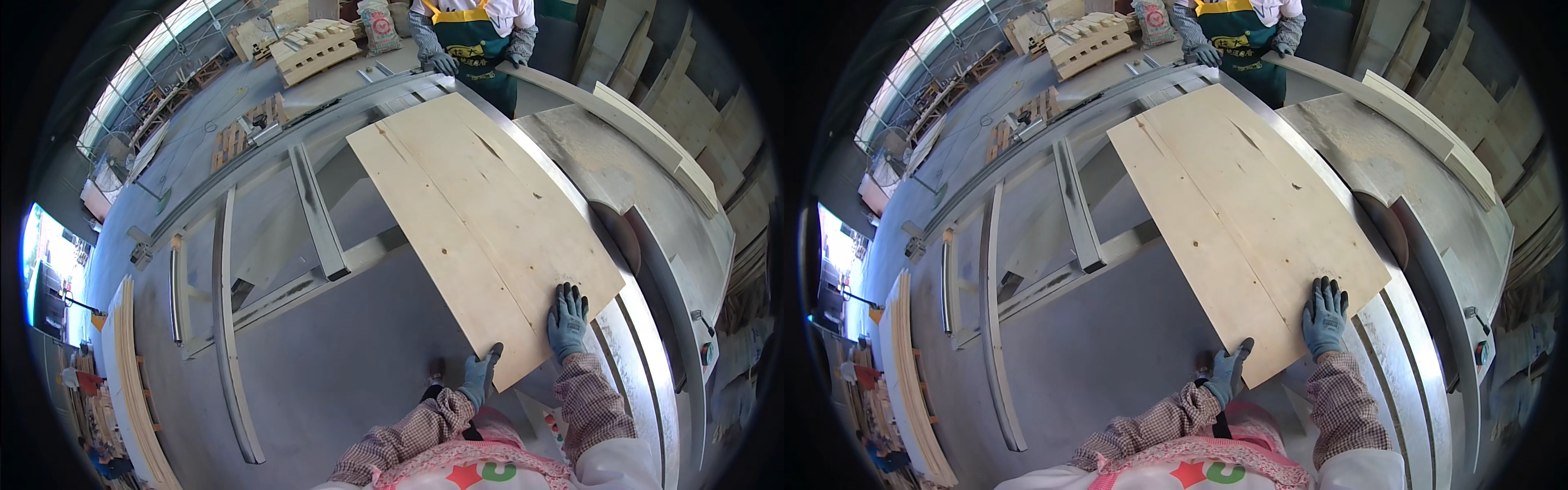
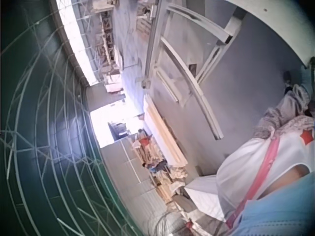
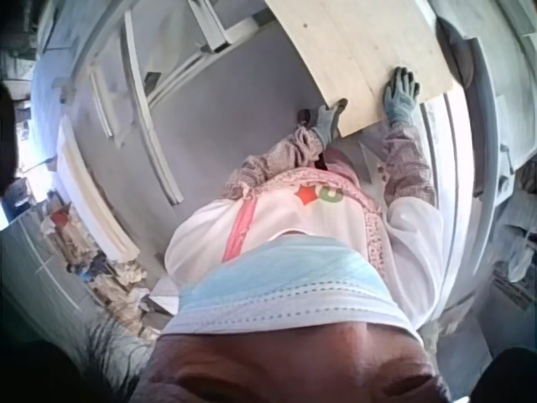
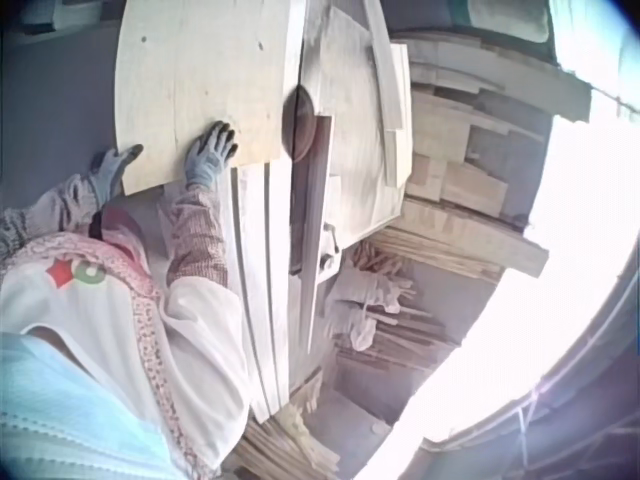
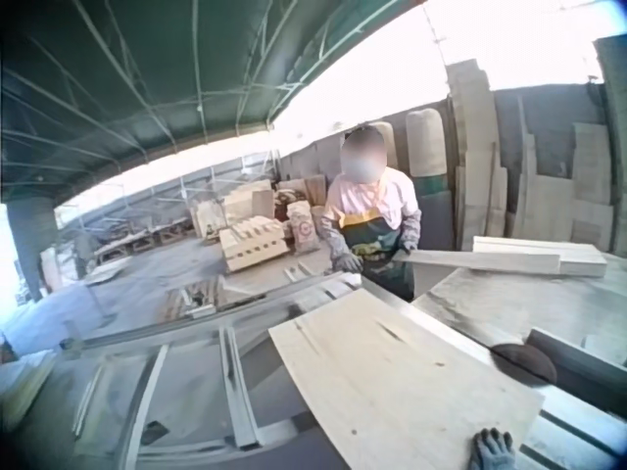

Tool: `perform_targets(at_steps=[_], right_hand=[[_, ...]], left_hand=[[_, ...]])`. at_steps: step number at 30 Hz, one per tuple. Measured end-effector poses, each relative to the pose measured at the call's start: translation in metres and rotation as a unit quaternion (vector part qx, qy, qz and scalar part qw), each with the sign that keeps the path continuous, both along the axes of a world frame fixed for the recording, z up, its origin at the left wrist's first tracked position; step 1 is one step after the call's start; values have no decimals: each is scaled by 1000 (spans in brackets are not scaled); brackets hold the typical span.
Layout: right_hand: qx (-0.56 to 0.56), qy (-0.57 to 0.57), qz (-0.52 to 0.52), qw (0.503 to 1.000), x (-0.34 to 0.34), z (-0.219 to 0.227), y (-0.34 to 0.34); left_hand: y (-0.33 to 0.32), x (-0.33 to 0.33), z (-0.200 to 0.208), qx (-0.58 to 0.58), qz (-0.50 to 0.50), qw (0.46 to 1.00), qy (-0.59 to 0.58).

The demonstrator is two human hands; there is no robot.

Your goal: The person positions a large wooden board on a table saw and pushes it through the blade to cut it into smaller pieces. They then remove the cut pieces and repeat the process with additional boards, stacking the finished pieces on the side.

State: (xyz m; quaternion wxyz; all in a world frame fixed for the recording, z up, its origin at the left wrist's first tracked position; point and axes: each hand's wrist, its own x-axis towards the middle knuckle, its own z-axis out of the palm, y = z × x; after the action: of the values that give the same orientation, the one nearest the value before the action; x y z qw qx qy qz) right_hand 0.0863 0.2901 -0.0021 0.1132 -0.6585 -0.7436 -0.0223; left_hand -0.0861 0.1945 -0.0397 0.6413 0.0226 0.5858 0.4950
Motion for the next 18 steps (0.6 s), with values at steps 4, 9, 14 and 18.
perform_targets(at_steps=[4,9,14,18], right_hand=[[0,7,0,1000,31,6,-38],[20,23,8,999,79,-8,-70],[24,20,16,999,137,-14,-70],[20,18,16,1000,194,-13,-132]], left_hand=[[-37,29,16,29,3,1000,0],[-67,78,6,50,24,998,-11],[-70,124,-2,61,-54,996,18],[-139,168,-3,60,-161,985,-9]])
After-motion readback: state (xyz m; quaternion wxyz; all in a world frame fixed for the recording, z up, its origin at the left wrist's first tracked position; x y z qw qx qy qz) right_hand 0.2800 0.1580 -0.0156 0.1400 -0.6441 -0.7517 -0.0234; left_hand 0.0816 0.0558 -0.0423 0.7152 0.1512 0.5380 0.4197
